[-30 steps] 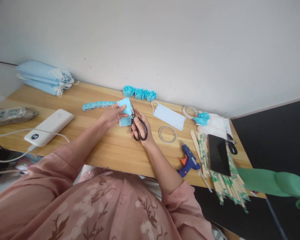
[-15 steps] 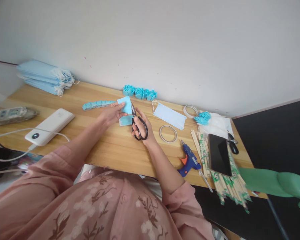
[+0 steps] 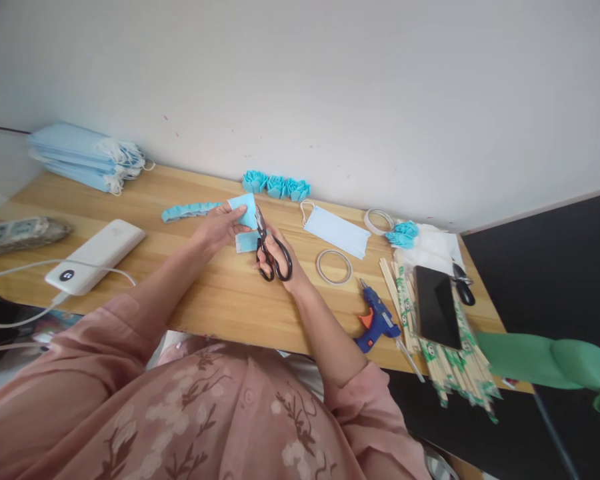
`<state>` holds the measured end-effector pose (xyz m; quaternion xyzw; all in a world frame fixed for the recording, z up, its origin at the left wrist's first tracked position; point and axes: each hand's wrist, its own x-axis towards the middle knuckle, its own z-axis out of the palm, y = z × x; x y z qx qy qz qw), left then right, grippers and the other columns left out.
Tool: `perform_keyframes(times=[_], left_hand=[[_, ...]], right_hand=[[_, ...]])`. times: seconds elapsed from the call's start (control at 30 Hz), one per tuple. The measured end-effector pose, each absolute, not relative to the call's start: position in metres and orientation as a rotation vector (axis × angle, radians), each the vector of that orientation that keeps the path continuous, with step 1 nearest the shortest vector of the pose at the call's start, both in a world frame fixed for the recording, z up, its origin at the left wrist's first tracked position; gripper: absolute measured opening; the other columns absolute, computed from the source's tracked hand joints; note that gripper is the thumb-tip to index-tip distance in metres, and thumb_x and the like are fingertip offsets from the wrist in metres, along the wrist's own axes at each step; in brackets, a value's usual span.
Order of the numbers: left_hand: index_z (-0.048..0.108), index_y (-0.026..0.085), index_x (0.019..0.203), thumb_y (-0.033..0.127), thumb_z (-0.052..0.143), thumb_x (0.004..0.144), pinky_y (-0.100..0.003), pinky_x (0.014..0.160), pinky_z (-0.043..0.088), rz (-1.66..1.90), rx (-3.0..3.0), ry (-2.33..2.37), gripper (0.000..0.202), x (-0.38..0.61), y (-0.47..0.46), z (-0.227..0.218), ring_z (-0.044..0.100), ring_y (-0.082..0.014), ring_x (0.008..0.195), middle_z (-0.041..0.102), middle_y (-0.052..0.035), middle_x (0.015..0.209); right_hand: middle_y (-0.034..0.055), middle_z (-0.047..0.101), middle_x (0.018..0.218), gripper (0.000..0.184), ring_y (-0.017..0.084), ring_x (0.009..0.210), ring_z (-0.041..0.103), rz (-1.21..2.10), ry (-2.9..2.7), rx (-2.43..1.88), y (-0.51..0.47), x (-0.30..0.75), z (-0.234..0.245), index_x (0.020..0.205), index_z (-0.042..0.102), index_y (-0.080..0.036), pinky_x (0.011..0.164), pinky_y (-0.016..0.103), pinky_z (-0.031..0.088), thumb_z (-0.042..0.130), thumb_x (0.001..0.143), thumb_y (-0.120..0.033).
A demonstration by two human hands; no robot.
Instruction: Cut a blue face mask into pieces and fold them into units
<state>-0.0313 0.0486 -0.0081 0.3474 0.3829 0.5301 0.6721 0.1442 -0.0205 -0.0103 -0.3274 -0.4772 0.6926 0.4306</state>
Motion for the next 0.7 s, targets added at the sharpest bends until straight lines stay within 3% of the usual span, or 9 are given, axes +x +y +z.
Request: perform_keyframes(times=[0.37, 0.7], left_hand=[[0.073, 0.010, 0.087, 0.029, 0.085, 0.071, -0.024, 0.058, 0.058, 1.150, 0.850, 0.864, 0.028, -0.025, 0.043, -0.011, 0.066, -0.0119, 0.062, 0.074, -0.0045, 0.077], [0.071, 0.010, 0.088, 0.028, 0.084, 0.073, -0.022, 0.058, 0.058, 1.129, 0.773, 0.793, 0.027, -0.020, 0.042, -0.012, 0.065, -0.0105, 0.061, 0.073, -0.0029, 0.074]], right_hand=[[-0.0091, 0.051, 0.063, 0.078, 0.006, 0.042, 0.039, 1.692, -1.157, -0.870, -0.021, 0.143, -0.007, 0.143, 0.046, -0.026, 0.062, 0.029, 0.056, 0.062, 0.081, -0.070], [-0.0096, 0.052, 0.061, 0.075, 0.005, 0.040, 0.039, 1.595, -1.078, -0.829, -0.021, 0.140, -0.010, 0.145, 0.045, -0.024, 0.061, 0.028, 0.058, 0.062, 0.084, -0.064]])
